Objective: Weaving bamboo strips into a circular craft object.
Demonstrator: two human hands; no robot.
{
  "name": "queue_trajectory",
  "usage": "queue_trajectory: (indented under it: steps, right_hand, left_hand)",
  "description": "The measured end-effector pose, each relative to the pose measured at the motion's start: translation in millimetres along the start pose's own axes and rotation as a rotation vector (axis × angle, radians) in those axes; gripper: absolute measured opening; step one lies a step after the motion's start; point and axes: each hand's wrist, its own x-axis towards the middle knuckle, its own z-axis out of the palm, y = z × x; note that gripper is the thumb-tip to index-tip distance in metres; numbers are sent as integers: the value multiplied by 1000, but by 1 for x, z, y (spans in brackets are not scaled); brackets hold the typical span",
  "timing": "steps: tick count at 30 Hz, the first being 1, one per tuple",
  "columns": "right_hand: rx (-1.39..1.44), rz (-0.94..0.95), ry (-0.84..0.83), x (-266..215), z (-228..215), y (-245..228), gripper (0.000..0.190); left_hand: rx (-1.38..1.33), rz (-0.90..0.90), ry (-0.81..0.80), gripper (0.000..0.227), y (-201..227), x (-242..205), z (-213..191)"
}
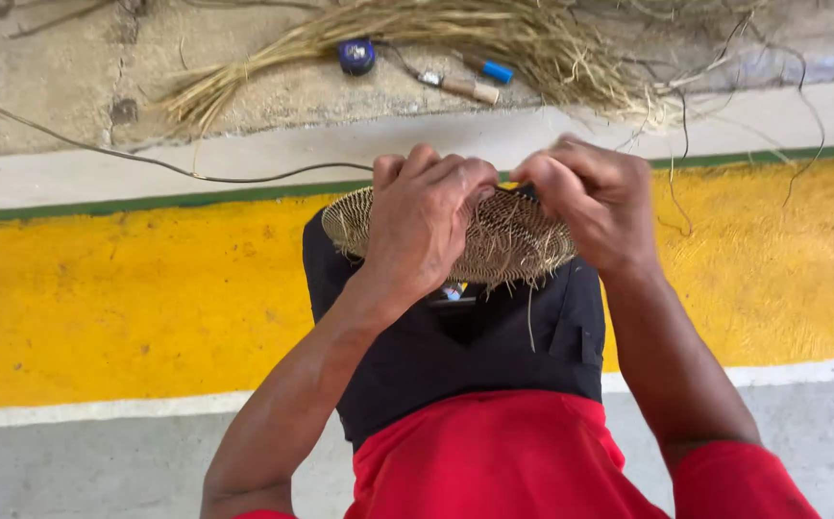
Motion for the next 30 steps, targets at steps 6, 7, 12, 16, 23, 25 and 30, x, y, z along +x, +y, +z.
queue_trajectory:
  steps: [6, 7, 12, 16, 23, 25, 30]
  right_hand:
    - [548, -162, -134, -41, -22, 27, 13]
    - [479, -80, -146, -40, -20, 26, 18]
    - [283, 130, -73, -36, -11, 20, 40]
    - [385, 187, -4, -28, -8, 19, 32]
    - [-203, -397, 139, -23, 11, 8, 21]
    - [-228, -412, 177, -19, 11, 9, 23]
    - [-161, -400, 194, -19, 16, 18, 24]
  left_hand:
    - [7, 53, -62, 37, -10, 8, 3]
    - [2, 56, -69, 36, -11, 9, 4]
    - [16, 62, -82, 32, -11, 8, 7]
    - [8, 45, -85, 33, -12, 7, 6]
    - [-10, 52, -85, 38, -12, 4, 9]
    - [-1, 49, -75, 37, -13, 8, 10]
    - [14, 32, -92, 37, -13, 6, 9]
